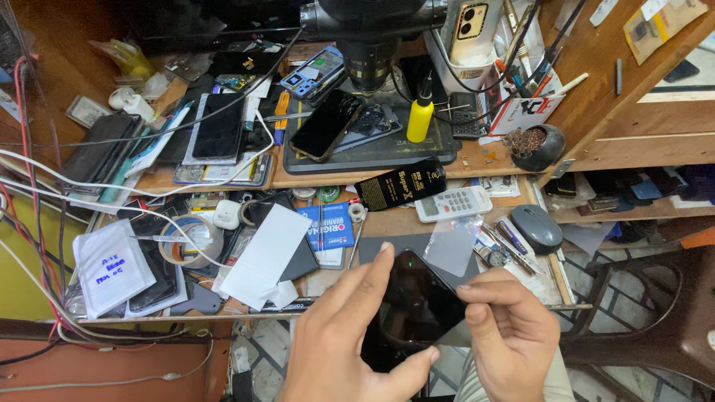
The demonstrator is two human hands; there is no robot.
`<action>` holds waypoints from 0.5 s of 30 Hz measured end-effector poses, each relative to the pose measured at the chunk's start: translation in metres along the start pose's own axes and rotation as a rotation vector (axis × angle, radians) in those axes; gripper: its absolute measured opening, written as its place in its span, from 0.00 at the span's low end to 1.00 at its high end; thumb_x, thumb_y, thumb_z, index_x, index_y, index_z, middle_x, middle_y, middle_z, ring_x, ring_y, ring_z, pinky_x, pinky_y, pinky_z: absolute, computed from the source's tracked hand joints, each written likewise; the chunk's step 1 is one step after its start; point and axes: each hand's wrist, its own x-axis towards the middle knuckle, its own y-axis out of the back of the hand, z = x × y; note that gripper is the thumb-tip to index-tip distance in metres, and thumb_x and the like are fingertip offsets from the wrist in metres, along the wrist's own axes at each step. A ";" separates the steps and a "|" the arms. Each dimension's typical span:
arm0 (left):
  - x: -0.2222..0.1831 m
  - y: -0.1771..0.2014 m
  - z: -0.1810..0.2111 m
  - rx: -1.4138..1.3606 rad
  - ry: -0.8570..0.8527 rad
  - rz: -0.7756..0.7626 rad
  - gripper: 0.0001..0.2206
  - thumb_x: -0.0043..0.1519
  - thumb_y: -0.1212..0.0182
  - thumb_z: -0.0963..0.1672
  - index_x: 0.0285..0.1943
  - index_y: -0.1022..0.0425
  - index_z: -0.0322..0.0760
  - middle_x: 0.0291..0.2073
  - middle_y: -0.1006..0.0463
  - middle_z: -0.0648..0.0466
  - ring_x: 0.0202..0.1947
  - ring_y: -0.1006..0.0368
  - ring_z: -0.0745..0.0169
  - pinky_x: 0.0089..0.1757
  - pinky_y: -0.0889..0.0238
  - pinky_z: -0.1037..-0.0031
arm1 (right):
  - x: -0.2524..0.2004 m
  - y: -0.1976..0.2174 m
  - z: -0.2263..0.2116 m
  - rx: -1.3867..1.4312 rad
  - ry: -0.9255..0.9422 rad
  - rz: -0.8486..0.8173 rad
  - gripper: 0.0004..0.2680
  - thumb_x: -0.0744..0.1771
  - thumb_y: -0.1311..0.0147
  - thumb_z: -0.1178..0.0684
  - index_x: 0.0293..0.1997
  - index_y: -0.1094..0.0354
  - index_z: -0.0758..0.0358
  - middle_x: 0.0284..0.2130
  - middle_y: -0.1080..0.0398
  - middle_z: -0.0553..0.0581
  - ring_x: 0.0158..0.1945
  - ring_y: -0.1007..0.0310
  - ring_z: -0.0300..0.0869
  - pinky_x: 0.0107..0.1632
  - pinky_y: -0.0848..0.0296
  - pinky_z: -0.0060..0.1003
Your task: The person handles a smartphone, peeling off a protective film and inspecting the screen. They then connect a charging cable to the device and test the display by swiping the screen. Finally, they pick up a phone case and examine it.
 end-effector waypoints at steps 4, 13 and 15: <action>-0.002 0.001 0.001 0.044 0.010 0.012 0.42 0.42 0.21 0.48 0.69 0.31 0.28 0.52 0.20 0.42 0.51 0.19 0.48 0.49 0.27 0.66 | -0.001 0.001 0.000 0.002 -0.015 0.003 0.05 0.69 0.41 0.61 0.46 0.28 0.73 0.41 0.28 0.59 0.41 0.32 0.35 0.45 0.35 0.25; -0.005 0.001 0.004 0.109 0.045 0.007 0.44 0.42 0.22 0.48 0.71 0.33 0.31 0.54 0.22 0.40 0.51 0.21 0.45 0.48 0.29 0.63 | -0.001 0.000 -0.002 -0.061 -0.049 0.011 0.05 0.68 0.41 0.60 0.45 0.28 0.72 0.40 0.28 0.60 0.40 0.31 0.35 0.43 0.34 0.25; -0.005 0.001 0.004 0.116 0.042 0.010 0.44 0.42 0.22 0.48 0.71 0.33 0.31 0.54 0.22 0.40 0.51 0.21 0.44 0.48 0.29 0.63 | 0.000 0.000 -0.001 -0.051 -0.041 0.009 0.05 0.68 0.41 0.60 0.46 0.28 0.72 0.40 0.28 0.60 0.40 0.32 0.35 0.43 0.34 0.25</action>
